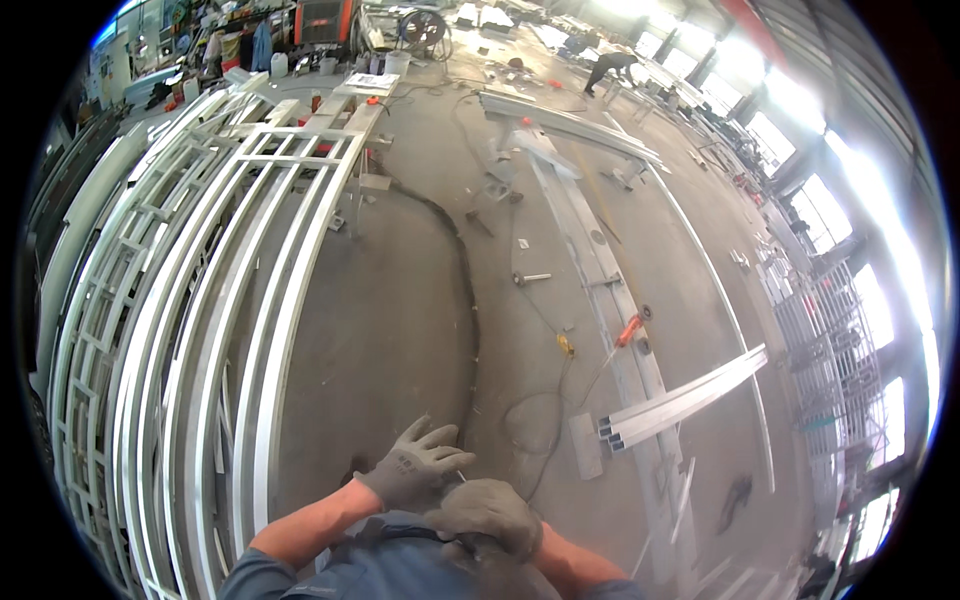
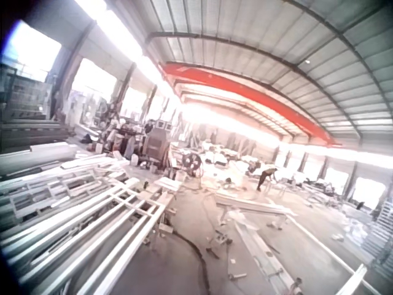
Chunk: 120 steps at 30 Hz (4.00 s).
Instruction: The person positions and welds metal frame components in a workshop. They align pieces, use a welding torch to join them, and occasionally pick up additional metal parts to continue assembly.
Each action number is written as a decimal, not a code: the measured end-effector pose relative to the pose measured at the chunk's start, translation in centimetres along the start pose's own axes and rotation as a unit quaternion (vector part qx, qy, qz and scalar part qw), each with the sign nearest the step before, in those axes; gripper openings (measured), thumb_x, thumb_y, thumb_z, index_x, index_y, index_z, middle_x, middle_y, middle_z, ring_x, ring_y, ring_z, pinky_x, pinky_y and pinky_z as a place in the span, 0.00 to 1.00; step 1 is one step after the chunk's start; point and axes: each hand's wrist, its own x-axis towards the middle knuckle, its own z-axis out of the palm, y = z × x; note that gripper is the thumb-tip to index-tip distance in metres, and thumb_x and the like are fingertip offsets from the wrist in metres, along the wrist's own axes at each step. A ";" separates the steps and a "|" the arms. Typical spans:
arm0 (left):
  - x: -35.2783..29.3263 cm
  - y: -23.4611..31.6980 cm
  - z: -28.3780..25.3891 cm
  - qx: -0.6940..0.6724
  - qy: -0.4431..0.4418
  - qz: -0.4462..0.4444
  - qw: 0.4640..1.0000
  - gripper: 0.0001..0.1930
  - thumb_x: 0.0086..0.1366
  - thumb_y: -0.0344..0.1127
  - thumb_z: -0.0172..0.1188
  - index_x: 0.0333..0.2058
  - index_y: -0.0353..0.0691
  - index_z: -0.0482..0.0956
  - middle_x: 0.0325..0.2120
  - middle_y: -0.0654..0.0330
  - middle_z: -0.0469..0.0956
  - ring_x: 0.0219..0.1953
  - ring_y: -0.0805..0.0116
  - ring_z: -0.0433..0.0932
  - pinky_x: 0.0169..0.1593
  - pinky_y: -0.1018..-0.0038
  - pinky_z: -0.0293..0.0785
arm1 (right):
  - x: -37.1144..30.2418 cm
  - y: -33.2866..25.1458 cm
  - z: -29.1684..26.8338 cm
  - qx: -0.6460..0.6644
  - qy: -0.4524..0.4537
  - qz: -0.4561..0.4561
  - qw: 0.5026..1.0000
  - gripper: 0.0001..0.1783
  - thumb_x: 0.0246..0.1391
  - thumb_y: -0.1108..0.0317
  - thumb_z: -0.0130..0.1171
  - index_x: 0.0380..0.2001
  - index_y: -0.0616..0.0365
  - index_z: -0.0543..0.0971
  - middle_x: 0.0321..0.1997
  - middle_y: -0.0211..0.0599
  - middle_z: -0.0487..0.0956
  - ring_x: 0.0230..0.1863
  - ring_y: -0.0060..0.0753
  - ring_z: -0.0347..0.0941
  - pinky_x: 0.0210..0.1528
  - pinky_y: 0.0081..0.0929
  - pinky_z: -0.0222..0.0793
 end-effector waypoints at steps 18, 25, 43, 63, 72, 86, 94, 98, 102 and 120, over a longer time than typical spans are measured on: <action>40.8 -44.1 -11.2 -0.049 -0.081 -0.171 0.981 0.34 0.60 0.50 0.68 0.64 0.46 0.75 0.59 0.53 0.79 0.70 0.53 0.68 0.76 0.55 0.53 | 23.9 27.9 -29.4 -0.110 0.243 0.311 0.912 0.08 0.60 0.64 0.65 0.31 0.56 0.81 0.27 0.35 0.83 0.29 0.39 0.81 0.38 0.39 0.78; 58.6 -59.3 -7.3 -0.063 -0.117 -0.270 0.954 0.32 0.65 0.65 0.59 0.61 0.54 0.79 0.55 0.49 0.82 0.66 0.50 0.74 0.73 0.54 0.57 | 22.1 45.4 -44.5 -0.172 0.212 0.314 0.909 0.12 0.63 0.61 0.64 0.36 0.60 0.80 0.25 0.39 0.82 0.26 0.40 0.79 0.36 0.40 0.80; 102.1 -92.9 -4.0 -0.103 -0.080 -0.422 0.897 0.37 0.63 0.59 0.65 0.62 0.37 0.77 0.56 0.42 0.82 0.60 0.45 0.80 0.62 0.57 0.75 | 34.3 71.4 -74.1 -0.179 0.361 0.365 0.840 0.10 0.62 0.64 0.65 0.38 0.60 0.80 0.27 0.40 0.83 0.28 0.41 0.81 0.37 0.40 0.80; 147.6 -135.0 22.9 -0.441 0.203 -0.672 0.559 0.48 0.58 0.74 0.67 0.64 0.40 0.73 0.48 0.57 0.82 0.39 0.62 0.77 0.38 0.60 0.73 | 41.1 108.7 -99.3 -0.151 0.359 0.528 0.755 0.10 0.60 0.67 0.67 0.41 0.61 0.80 0.29 0.41 0.84 0.29 0.41 0.82 0.37 0.40 0.81; 148.4 -136.2 23.3 -0.617 0.360 -0.547 0.436 0.33 0.58 0.51 0.80 0.56 0.39 0.81 0.47 0.55 0.85 0.42 0.58 0.82 0.47 0.58 0.79 | 44.2 111.1 -101.6 -0.149 0.323 0.506 0.786 0.11 0.59 0.68 0.67 0.42 0.61 0.80 0.30 0.41 0.84 0.30 0.41 0.83 0.37 0.39 0.82; 120.8 -121.8 6.8 -0.775 0.343 -0.375 0.374 0.32 0.67 0.56 0.70 0.63 0.44 0.75 0.54 0.59 0.82 0.54 0.56 0.81 0.61 0.57 0.77 | 48.8 100.9 -93.8 -0.241 0.360 0.282 0.856 0.12 0.58 0.70 0.68 0.44 0.62 0.80 0.32 0.42 0.85 0.31 0.42 0.84 0.37 0.39 0.82; 113.4 -116.1 -18.6 -0.719 0.303 -0.289 0.555 0.35 0.72 0.67 0.56 0.63 0.43 0.72 0.57 0.57 0.76 0.59 0.58 0.75 0.62 0.56 0.73 | 45.6 91.0 -85.0 -0.250 0.315 0.136 0.905 0.21 0.61 0.67 0.60 0.55 0.64 0.81 0.29 0.31 0.79 0.29 0.35 0.78 0.34 0.36 0.73; 105.5 -105.3 -12.0 -0.591 0.308 -0.328 0.669 0.29 0.72 0.60 0.62 0.57 0.42 0.73 0.40 0.60 0.76 0.42 0.64 0.77 0.48 0.62 0.76 | 43.7 86.3 -79.9 -0.193 0.276 0.087 0.938 0.21 0.62 0.63 0.63 0.55 0.63 0.80 0.28 0.31 0.80 0.28 0.37 0.78 0.33 0.36 0.73; 103.6 -96.7 -16.8 -0.515 0.375 -0.258 0.726 0.26 0.74 0.60 0.60 0.52 0.43 0.73 0.34 0.63 0.76 0.34 0.70 0.77 0.39 0.70 0.76 | 42.4 80.4 -74.7 -0.124 0.240 0.130 0.954 0.20 0.55 0.73 0.70 0.51 0.59 0.82 0.33 0.34 0.84 0.33 0.42 0.83 0.41 0.41 0.80; 71.0 -91.9 -20.7 -0.601 0.310 -0.442 0.590 0.35 0.68 0.76 0.53 0.41 0.43 0.79 0.26 0.59 0.79 0.24 0.62 0.81 0.28 0.67 0.80 | 46.8 67.8 -55.8 -0.205 0.269 0.072 0.938 0.24 0.49 0.76 0.69 0.52 0.61 0.81 0.29 0.33 0.81 0.26 0.40 0.77 0.32 0.35 0.73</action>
